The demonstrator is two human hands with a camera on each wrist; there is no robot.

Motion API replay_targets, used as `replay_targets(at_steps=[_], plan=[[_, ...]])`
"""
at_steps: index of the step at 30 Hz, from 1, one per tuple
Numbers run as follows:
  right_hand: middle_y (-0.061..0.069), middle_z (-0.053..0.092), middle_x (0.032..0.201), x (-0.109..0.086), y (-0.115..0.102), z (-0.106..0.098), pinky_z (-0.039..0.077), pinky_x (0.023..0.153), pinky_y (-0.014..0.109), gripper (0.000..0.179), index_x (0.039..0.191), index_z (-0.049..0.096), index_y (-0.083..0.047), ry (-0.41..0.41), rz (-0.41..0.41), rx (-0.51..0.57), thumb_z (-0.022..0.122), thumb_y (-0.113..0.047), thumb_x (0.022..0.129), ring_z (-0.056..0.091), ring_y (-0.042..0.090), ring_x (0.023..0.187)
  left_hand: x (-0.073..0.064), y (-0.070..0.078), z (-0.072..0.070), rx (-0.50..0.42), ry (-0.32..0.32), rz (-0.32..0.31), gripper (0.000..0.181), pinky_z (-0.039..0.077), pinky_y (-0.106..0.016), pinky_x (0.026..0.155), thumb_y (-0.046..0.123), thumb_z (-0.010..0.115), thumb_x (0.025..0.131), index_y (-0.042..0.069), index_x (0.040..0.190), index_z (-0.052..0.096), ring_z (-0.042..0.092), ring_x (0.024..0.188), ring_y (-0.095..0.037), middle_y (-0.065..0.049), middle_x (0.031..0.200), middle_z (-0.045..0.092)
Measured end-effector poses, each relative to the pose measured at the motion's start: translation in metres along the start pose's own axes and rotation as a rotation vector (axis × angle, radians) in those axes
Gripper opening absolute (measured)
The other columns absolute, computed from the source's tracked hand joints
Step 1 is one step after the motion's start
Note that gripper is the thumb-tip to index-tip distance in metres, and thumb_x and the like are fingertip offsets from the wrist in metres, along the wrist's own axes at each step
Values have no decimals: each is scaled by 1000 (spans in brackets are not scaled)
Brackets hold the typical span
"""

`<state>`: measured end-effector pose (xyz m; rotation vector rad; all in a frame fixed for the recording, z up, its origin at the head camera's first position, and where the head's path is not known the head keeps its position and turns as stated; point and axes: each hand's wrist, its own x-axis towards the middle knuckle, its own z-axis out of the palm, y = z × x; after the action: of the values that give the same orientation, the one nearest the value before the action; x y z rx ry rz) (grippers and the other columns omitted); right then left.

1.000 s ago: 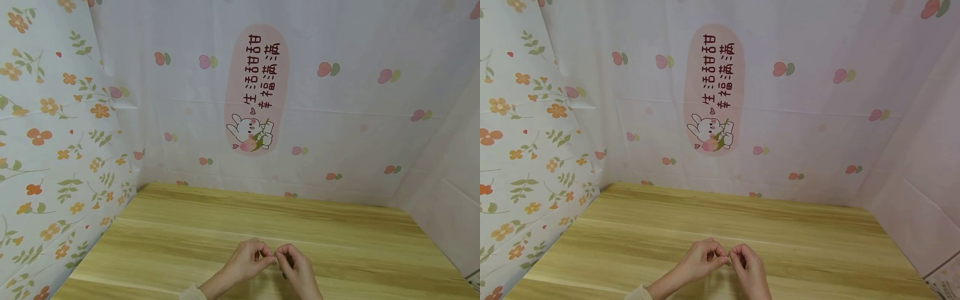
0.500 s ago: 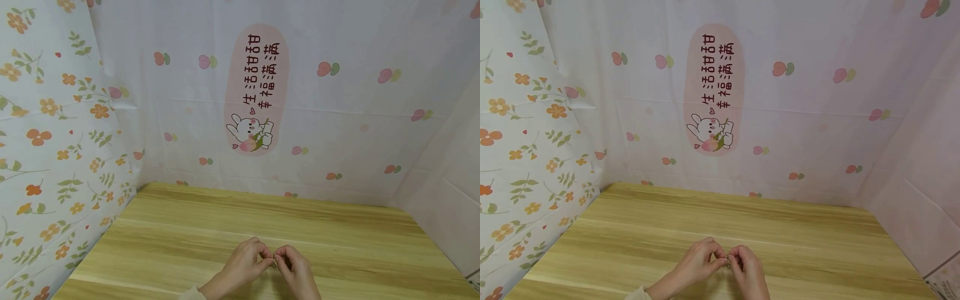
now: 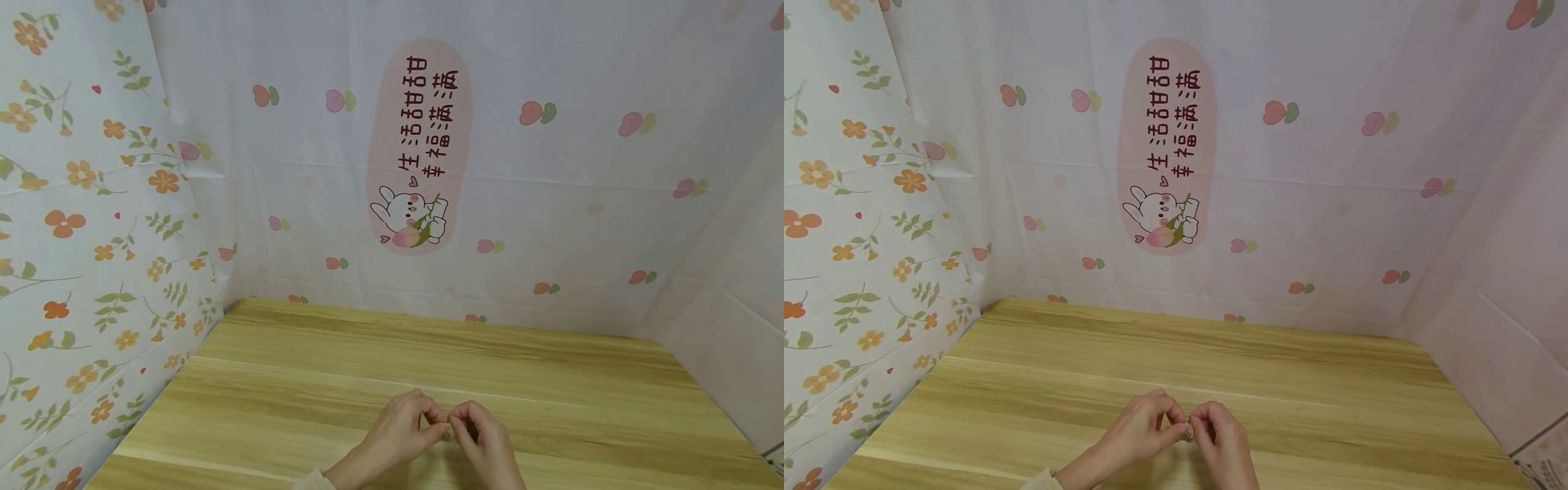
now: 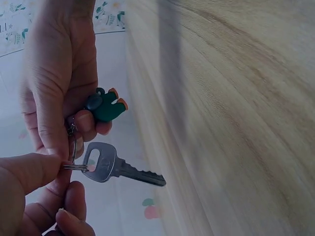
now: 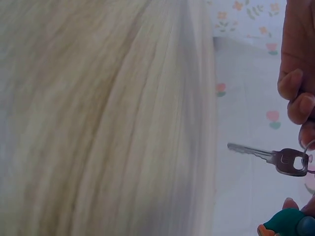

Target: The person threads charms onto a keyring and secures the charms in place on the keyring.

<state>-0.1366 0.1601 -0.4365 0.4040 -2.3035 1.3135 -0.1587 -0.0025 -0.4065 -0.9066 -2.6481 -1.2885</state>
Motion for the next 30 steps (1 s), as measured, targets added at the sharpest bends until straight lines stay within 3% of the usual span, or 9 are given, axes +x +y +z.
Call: replay_targets(at_steps=[5,13,15,20,22,28,30], plan=[[-11,46,65,0,-5,-1,35,41,17,21,79,58,-9,1,-36,3,64,11,80,36,-4,53,-1,2,0,20,-2,-11,11,36,-13,53,21,70,84,15,75,69,35,54,4,16,75,56],[-2,50,62,-2,-7,-3,37,41,19,6,83,59,-4,-37,83,78,61,-1,87,39,-2,50,-1,-1,2,-26,23,6,9,36,-13,51,18,70,84,13,76,68,34,53,5,14,77,55],[-4,50,63,-2,-7,-3,37,41,19,8,82,59,-5,-29,43,62,62,2,86,38,-3,51,-1,-2,2,-34,8,4,9,36,-13,53,19,69,84,14,77,68,34,52,5,15,77,56],[-12,49,68,-1,-4,-1,36,43,16,24,79,57,-9,21,-161,-36,66,14,76,38,-6,56,-1,-1,0,-73,-35,-26,13,35,-14,56,21,67,86,14,75,69,35,50,4,16,76,58],[-11,49,68,-1,-4,0,36,43,16,26,79,57,-9,31,-192,-54,66,15,76,38,-5,57,-1,0,-1,-76,-33,-32,14,34,-15,57,22,67,87,15,75,69,36,50,3,15,76,58],[-9,49,63,-2,-4,-2,36,40,18,15,82,59,-8,-3,-22,35,62,6,84,38,-4,51,-2,0,1,-66,-1,-24,11,34,-15,59,22,68,86,15,77,69,36,53,4,15,78,57],[-10,49,63,-2,-4,-2,37,40,18,15,81,59,-9,-1,-5,46,62,6,84,38,-4,51,-2,0,1,-78,-5,-22,10,35,-14,56,20,68,85,15,78,69,35,53,4,15,78,57]])
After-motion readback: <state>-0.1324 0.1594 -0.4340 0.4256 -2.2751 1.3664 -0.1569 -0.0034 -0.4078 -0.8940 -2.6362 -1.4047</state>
